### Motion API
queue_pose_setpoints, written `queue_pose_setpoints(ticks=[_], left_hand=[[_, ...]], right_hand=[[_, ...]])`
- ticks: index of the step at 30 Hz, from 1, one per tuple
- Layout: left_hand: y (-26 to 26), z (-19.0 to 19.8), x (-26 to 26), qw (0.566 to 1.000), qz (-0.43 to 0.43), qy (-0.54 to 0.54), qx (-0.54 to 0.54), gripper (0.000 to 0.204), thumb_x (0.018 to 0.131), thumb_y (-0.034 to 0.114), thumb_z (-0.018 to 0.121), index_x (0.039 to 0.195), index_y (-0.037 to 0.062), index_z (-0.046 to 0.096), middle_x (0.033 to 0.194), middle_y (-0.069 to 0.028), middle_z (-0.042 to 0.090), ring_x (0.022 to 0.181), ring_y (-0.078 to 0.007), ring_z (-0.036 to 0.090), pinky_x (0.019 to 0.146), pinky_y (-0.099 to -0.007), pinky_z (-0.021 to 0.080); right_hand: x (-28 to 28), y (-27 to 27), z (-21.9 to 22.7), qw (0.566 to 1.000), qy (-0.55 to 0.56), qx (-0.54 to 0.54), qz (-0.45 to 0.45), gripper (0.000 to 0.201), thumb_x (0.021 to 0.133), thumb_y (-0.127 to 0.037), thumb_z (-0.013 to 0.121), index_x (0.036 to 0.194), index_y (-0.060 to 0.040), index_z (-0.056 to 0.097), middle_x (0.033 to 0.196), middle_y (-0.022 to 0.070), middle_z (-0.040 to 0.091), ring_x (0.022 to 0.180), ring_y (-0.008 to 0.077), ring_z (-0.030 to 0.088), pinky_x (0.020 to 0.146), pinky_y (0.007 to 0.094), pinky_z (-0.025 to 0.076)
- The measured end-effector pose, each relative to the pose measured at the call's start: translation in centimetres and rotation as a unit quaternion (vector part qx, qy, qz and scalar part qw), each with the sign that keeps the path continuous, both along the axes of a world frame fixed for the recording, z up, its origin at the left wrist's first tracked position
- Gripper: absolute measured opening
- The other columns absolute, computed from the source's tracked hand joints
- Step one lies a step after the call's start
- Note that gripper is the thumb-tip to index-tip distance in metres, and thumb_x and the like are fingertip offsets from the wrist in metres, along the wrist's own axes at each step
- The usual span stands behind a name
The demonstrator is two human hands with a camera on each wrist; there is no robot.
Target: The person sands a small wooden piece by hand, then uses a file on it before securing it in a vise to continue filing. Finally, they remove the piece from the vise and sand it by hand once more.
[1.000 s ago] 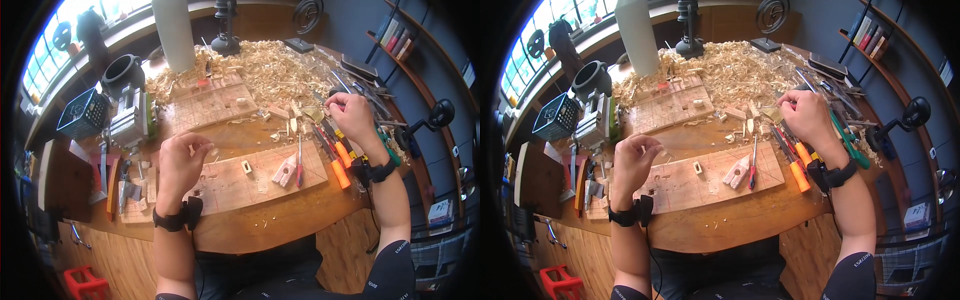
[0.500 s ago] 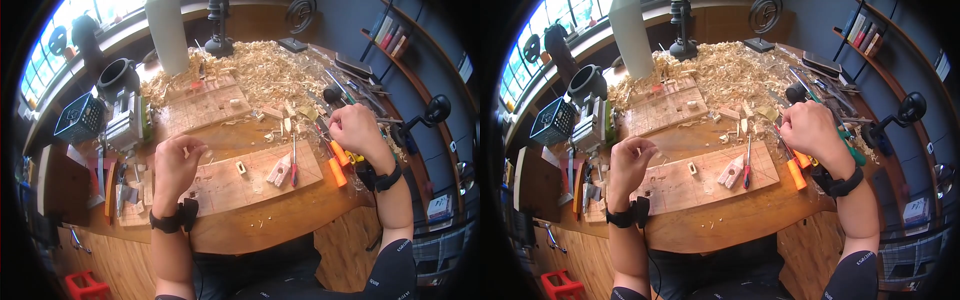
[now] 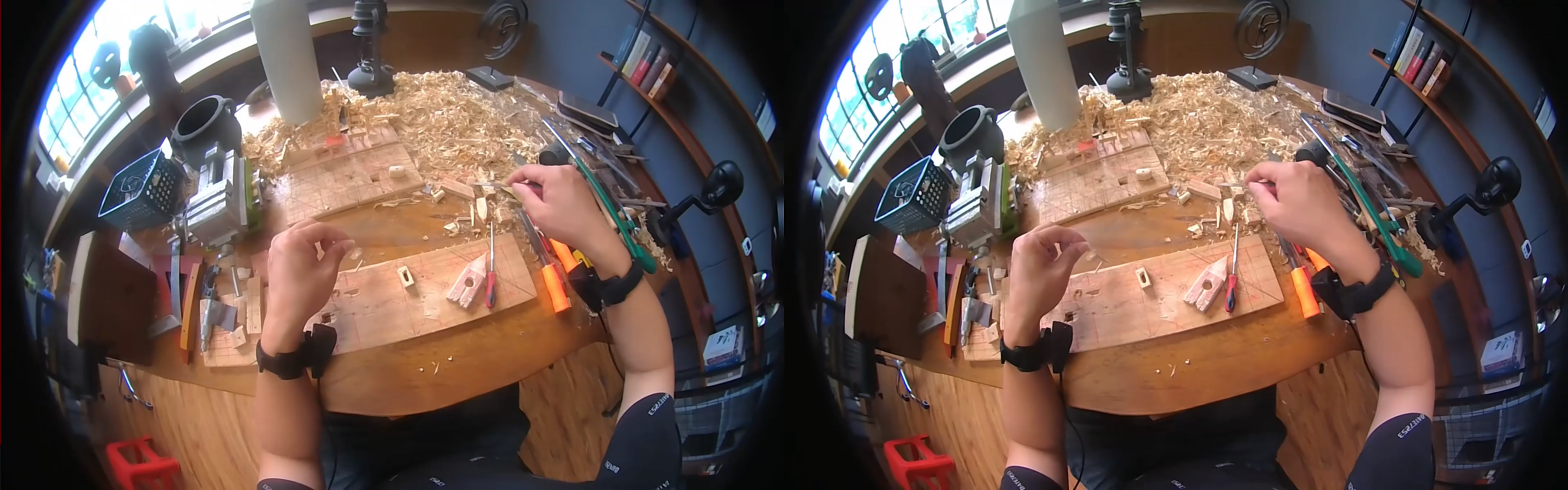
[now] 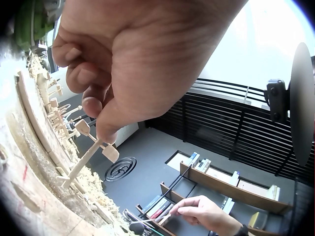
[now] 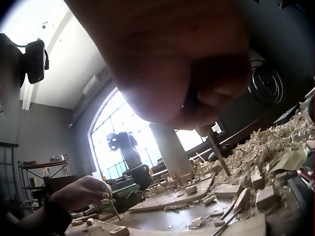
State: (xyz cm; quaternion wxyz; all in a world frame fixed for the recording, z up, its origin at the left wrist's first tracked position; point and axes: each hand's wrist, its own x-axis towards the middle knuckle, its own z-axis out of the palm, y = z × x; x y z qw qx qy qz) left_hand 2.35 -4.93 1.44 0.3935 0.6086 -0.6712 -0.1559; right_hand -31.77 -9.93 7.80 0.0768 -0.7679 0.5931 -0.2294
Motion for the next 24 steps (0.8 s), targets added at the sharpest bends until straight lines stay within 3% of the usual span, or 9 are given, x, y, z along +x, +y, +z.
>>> queue_pose_setpoints(ticks=[1,3,7,9,11,14,17,19,24], left_hand=[[0.0,0.0,0.0,1.000,-0.002,0.002,0.003,0.008,0.080,0.010,0.080,0.086,0.0048,0.078,0.075,-0.0099,0.069,0.070,-0.0249,0.067,0.067,-0.0357,0.051],[0.0,-0.1,0.1,1.000,-0.006,0.001,-0.006,0.008,0.080,0.010,0.080,0.086,0.0053,0.079,0.076,-0.0097,0.070,0.070,-0.0247,0.067,0.068,-0.0357,0.051],[-0.2,-0.6,0.3,1.000,-0.013,0.007,-0.021,0.007,0.081,0.012,0.080,0.086,0.0069,0.079,0.079,-0.0091,0.071,0.072,-0.0253,0.068,0.068,-0.0367,0.051],[-0.1,-0.5,0.3,1.000,-0.011,0.001,-0.027,0.007,0.081,0.012,0.080,0.085,0.0072,0.079,0.080,-0.0090,0.071,0.072,-0.0258,0.068,0.068,-0.0371,0.051],[-0.1,-0.4,0.1,0.999,-0.013,-0.006,-0.035,0.007,0.081,0.013,0.080,0.085,0.0076,0.079,0.080,-0.0090,0.071,0.072,-0.0263,0.068,0.068,-0.0375,0.052],[0.0,-0.4,0.1,1.000,-0.008,-0.003,-0.019,0.006,0.082,0.013,0.080,0.085,0.0076,0.079,0.081,-0.0093,0.072,0.072,-0.0274,0.068,0.067,-0.0384,0.052],[-0.2,-0.5,0.2,0.999,-0.012,-0.002,-0.034,0.007,0.080,0.004,0.080,0.086,0.0001,0.077,0.077,-0.0107,0.071,0.068,-0.0178,0.063,0.065,-0.0316,0.049],[-0.2,-0.5,0.2,1.000,-0.008,-0.007,-0.012,0.007,0.081,0.014,0.081,0.085,0.0075,0.079,0.082,-0.0098,0.072,0.072,-0.0279,0.068,0.067,-0.0394,0.052],[-0.1,-0.4,0.1,1.000,-0.007,-0.014,-0.018,0.008,0.081,0.014,0.081,0.085,0.0074,0.079,0.083,-0.0103,0.072,0.071,-0.0281,0.068,0.068,-0.0394,0.052]], right_hand=[[0.1,-0.8,-1.2,0.999,-0.023,-0.007,0.030,0.020,0.093,-0.017,0.065,0.103,-0.0033,0.077,0.072,0.0130,0.071,0.066,0.0191,0.068,0.064,0.0324,0.052],[0.6,-2.0,-2.7,0.998,-0.045,-0.023,0.047,0.022,0.094,-0.019,0.067,0.104,-0.0031,0.077,0.077,0.0139,0.073,0.070,0.0182,0.069,0.066,0.0326,0.053],[0.8,-3.1,-2.4,0.995,-0.033,0.086,0.048,0.022,0.093,-0.016,0.064,0.102,-0.0017,0.077,0.082,0.0126,0.075,0.073,0.0157,0.069,0.069,0.0317,0.054],[0.2,-3.8,-2.9,0.997,-0.074,0.022,0.030,0.025,0.090,-0.020,0.063,0.101,-0.0045,0.079,0.076,0.0144,0.074,0.071,0.0244,0.073,0.070,0.0365,0.056],[1.2,-3.9,-2.0,0.996,-0.070,0.050,-0.017,0.024,0.091,-0.021,0.064,0.102,-0.0055,0.079,0.080,0.0142,0.075,0.074,0.0257,0.073,0.072,0.0367,0.056],[1.3,-5.9,-4.0,0.998,-0.054,-0.011,0.005,0.024,0.095,-0.024,0.065,0.107,-0.0079,0.078,0.095,0.0165,0.077,0.087,0.0317,0.074,0.080,0.0399,0.057],[1.5,-7.4,-5.0,1.000,-0.016,-0.019,-0.013,0.025,0.095,-0.025,0.065,0.109,-0.0090,0.077,0.096,0.0173,0.077,0.089,0.0331,0.074,0.081,0.0418,0.057],[1.4,-8.3,-4.7,0.999,-0.012,-0.026,-0.016,0.024,0.096,-0.025,0.064,0.110,-0.0107,0.077,0.096,0.0179,0.076,0.089,0.0346,0.074,0.082,0.0436,0.058],[-0.2,-12.1,-5.0,0.987,0.025,-0.118,-0.109,0.023,0.096,-0.024,0.061,0.105,-0.0117,0.078,0.094,0.0185,0.076,0.086,0.0377,0.074,0.078,0.0468,0.058]])
